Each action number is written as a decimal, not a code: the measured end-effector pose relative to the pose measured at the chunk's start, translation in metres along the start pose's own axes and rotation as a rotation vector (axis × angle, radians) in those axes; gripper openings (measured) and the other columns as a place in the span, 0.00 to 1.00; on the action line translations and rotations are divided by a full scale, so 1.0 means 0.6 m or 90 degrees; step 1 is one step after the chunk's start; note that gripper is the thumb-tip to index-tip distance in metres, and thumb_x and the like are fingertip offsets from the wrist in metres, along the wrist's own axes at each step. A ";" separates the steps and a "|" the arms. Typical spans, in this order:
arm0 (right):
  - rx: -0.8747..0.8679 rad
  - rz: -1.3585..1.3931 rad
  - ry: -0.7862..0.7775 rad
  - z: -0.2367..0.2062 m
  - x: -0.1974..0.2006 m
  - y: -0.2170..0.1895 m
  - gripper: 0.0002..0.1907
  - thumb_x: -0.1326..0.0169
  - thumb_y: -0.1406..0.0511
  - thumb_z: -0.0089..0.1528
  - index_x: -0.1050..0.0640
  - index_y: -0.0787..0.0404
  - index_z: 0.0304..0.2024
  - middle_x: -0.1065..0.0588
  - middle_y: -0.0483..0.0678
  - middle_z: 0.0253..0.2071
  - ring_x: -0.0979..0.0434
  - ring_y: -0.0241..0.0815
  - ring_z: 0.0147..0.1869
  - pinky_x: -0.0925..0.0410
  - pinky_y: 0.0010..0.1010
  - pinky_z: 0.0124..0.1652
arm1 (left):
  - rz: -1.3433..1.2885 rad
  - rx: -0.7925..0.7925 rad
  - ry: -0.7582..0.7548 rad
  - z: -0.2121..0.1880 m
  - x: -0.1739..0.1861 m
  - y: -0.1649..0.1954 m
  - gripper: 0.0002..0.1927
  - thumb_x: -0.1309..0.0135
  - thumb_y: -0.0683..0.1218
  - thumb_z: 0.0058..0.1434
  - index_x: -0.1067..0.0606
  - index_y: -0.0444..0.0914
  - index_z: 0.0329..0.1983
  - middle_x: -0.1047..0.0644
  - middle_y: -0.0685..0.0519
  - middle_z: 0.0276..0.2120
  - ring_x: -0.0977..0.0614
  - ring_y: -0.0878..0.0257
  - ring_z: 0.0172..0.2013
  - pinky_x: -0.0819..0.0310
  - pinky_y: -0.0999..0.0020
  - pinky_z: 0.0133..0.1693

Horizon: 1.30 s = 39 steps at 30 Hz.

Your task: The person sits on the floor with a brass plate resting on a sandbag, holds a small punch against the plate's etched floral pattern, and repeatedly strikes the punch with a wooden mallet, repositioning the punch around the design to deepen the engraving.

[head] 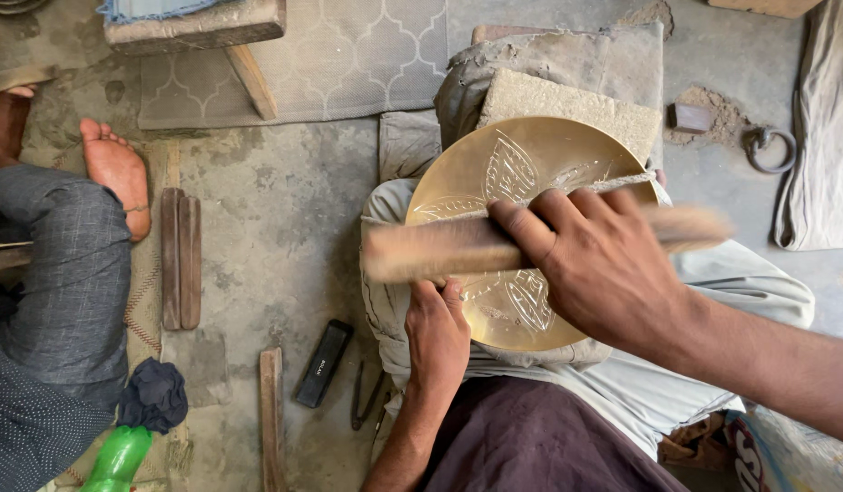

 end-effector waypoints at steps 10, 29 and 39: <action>-0.001 -0.034 0.004 -0.015 0.000 0.003 0.30 0.55 0.62 0.64 0.35 0.50 0.70 0.25 0.47 0.42 0.23 0.43 0.37 0.28 0.36 0.39 | -0.052 0.005 -0.015 0.000 0.007 0.003 0.17 0.51 0.42 0.68 0.34 0.29 0.57 0.21 0.39 0.40 0.18 0.46 0.40 0.22 0.54 0.39; -0.923 0.706 0.041 -0.445 -0.467 0.007 0.32 0.35 0.59 0.55 0.26 0.67 0.59 0.19 0.63 0.41 0.19 0.55 0.42 0.28 0.45 0.44 | -0.350 0.035 0.054 0.005 0.109 0.002 0.19 0.49 0.43 0.69 0.36 0.30 0.58 0.21 0.48 0.42 0.15 0.64 0.39 0.13 0.67 0.42; -0.837 0.709 0.048 -0.383 -0.385 0.034 0.29 0.35 0.59 0.56 0.25 0.67 0.56 0.19 0.58 0.40 0.20 0.53 0.42 0.29 0.43 0.44 | -0.181 -0.004 0.046 -0.003 0.087 0.013 0.19 0.42 0.44 0.68 0.27 0.32 0.59 0.18 0.49 0.30 0.17 0.63 0.32 0.22 0.70 0.37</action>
Point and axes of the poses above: each hand's wrist, its own z-axis towards the middle knuckle, its own x-axis out of the back of the hand, y = z × x, the point moved 4 cm from there along z, towards the middle knuckle
